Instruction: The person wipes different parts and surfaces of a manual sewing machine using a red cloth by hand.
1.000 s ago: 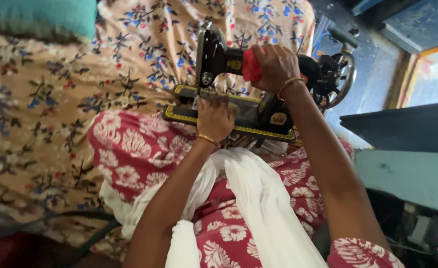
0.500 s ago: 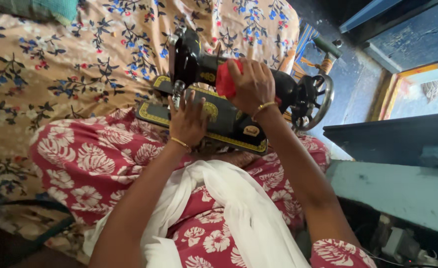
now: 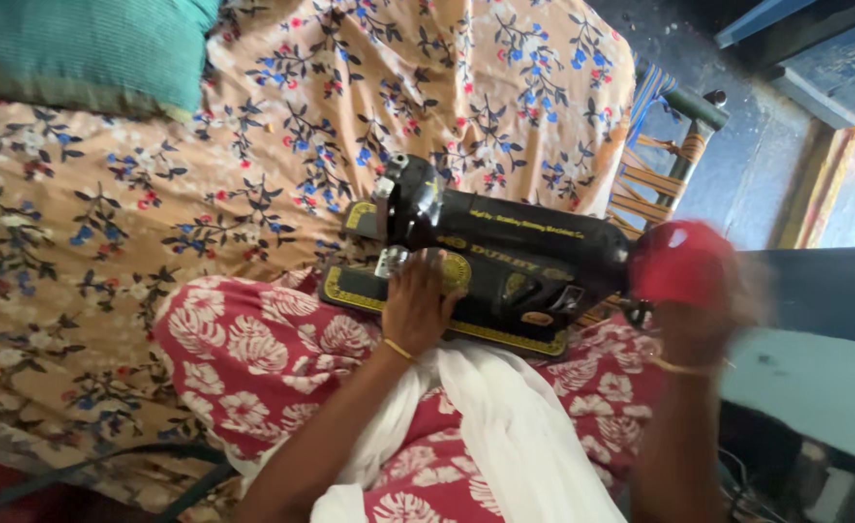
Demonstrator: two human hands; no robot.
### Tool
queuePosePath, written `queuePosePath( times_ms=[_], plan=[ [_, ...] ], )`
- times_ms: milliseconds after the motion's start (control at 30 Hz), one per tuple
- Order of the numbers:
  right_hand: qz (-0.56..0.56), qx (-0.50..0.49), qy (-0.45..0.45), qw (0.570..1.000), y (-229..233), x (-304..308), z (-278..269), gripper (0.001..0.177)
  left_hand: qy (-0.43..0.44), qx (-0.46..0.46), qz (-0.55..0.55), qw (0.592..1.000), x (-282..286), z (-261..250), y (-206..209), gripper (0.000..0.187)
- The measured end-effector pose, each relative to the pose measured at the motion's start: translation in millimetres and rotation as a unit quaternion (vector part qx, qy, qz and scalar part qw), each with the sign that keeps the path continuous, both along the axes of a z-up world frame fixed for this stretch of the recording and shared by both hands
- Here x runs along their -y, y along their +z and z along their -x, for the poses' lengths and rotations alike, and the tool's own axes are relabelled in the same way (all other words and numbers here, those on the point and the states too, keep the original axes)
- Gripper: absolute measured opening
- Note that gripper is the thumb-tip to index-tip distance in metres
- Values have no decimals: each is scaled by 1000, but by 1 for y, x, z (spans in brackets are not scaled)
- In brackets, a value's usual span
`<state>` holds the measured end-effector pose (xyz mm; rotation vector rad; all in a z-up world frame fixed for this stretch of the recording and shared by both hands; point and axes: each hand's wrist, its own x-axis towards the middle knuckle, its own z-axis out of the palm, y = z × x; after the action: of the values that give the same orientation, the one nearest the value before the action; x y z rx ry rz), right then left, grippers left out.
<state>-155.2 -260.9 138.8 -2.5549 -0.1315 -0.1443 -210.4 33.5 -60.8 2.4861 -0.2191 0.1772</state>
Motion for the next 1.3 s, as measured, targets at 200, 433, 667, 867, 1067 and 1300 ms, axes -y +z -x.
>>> queuePosePath(
  times_ms=[200,433,667,867,1067,1300],
  plan=[
    [-238,-39,-261,935,-77,99,42,52,-12,-45,-68,997,5,0,-10,76],
    [-352,-44,-309,882,-127,124,59,49,104,-183,122,970,3,0,-23,54],
    [-398,-67,-284,870,-136,81,28,46,222,-248,928,169,56,-82,12,38],
    [-393,-99,-251,879,-123,66,11,43,-130,-256,957,-36,64,-129,-1,45],
    [-386,-128,-264,875,-96,58,26,40,-87,-280,956,18,60,-127,30,58],
    [-330,-69,-221,915,-61,69,-14,38,-197,-225,954,-6,66,-164,47,71]
  ],
)
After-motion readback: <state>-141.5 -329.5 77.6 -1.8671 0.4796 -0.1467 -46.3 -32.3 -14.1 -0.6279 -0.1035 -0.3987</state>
